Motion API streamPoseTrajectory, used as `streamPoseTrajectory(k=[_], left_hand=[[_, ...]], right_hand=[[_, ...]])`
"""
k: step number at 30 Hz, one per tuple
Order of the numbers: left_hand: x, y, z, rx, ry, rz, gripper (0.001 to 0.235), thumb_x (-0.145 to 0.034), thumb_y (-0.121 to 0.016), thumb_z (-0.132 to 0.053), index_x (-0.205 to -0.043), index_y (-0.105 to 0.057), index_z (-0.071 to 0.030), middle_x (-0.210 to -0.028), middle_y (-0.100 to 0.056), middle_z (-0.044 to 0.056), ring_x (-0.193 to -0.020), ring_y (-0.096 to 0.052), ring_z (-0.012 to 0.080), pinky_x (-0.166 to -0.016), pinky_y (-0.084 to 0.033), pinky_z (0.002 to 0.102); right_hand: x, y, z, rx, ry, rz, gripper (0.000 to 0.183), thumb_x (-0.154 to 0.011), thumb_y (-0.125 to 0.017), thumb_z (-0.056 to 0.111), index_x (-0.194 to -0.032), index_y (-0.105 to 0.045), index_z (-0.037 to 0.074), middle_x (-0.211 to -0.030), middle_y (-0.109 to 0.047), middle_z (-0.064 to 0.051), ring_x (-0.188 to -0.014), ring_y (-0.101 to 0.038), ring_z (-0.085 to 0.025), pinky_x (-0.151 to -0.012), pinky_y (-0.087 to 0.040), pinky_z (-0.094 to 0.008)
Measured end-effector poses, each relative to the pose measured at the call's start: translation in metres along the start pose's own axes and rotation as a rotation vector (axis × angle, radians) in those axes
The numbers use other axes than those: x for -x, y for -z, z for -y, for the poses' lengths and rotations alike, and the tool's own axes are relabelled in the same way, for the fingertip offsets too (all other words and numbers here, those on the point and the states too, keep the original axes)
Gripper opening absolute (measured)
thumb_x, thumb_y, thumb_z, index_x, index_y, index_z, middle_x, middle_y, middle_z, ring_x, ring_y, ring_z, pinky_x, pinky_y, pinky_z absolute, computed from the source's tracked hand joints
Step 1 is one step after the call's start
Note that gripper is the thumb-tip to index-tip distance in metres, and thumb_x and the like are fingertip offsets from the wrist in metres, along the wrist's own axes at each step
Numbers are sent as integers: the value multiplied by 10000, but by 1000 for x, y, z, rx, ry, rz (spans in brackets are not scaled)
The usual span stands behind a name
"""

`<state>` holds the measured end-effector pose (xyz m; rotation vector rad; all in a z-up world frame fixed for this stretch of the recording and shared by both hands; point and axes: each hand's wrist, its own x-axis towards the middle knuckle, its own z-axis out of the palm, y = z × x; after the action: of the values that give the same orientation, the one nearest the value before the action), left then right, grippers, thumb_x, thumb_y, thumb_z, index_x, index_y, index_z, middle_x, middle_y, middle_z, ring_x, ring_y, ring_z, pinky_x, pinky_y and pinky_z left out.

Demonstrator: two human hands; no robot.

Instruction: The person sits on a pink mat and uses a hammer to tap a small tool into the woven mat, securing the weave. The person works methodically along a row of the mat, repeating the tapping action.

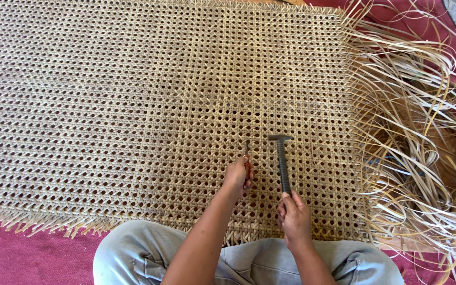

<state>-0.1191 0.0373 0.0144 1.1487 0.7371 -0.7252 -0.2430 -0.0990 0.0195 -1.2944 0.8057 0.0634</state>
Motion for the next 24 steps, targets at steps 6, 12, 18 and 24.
streamPoseTrajectory(k=[6, 12, 18, 24], left_hand=[[-8, -1, 3, 15, -20, -32, 331, -1116, -397, -296, -917, -581, -106, -714, -540, 11, -546, -412, 103, -468, -310, 246], [18, 1, 4, -22, -29, -10, 372, -1152, -377, -273, -904, -581, -83, -672, -531, 1, -474, -389, 90, -410, -318, 218], [13, 10, 23, -59, 5, -9, 242, -1065, -515, -265, -881, -587, -125, -657, -545, 2, -490, -395, 103, -423, -290, 253], [8, 5, 16, -97, 5, -13, 307, -1100, -465, -260, -861, -589, -114, -674, -559, 1, -526, -427, 108, -487, -322, 261]], right_hand=[[-9, -7, -16, 199, 9, 13, 275, -1050, -505, 290, -1207, -642, 111, -657, -504, -6, -491, -402, -125, -401, -315, -267], [-3, 1, -16, 87, -4, 118, 480, -988, -554, 209, -1444, -552, 60, -581, -459, 25, -446, -387, -76, -377, -294, -227], [-6, 7, -15, 30, 20, 33, 258, -994, -555, 209, -1201, -640, 81, -593, -403, 11, -449, -310, -87, -399, -214, -257], [6, 3, -12, -15, 46, -19, 136, -1018, -548, 178, -1067, -613, 69, -588, -413, 7, -449, -305, -87, -397, -211, -263]])
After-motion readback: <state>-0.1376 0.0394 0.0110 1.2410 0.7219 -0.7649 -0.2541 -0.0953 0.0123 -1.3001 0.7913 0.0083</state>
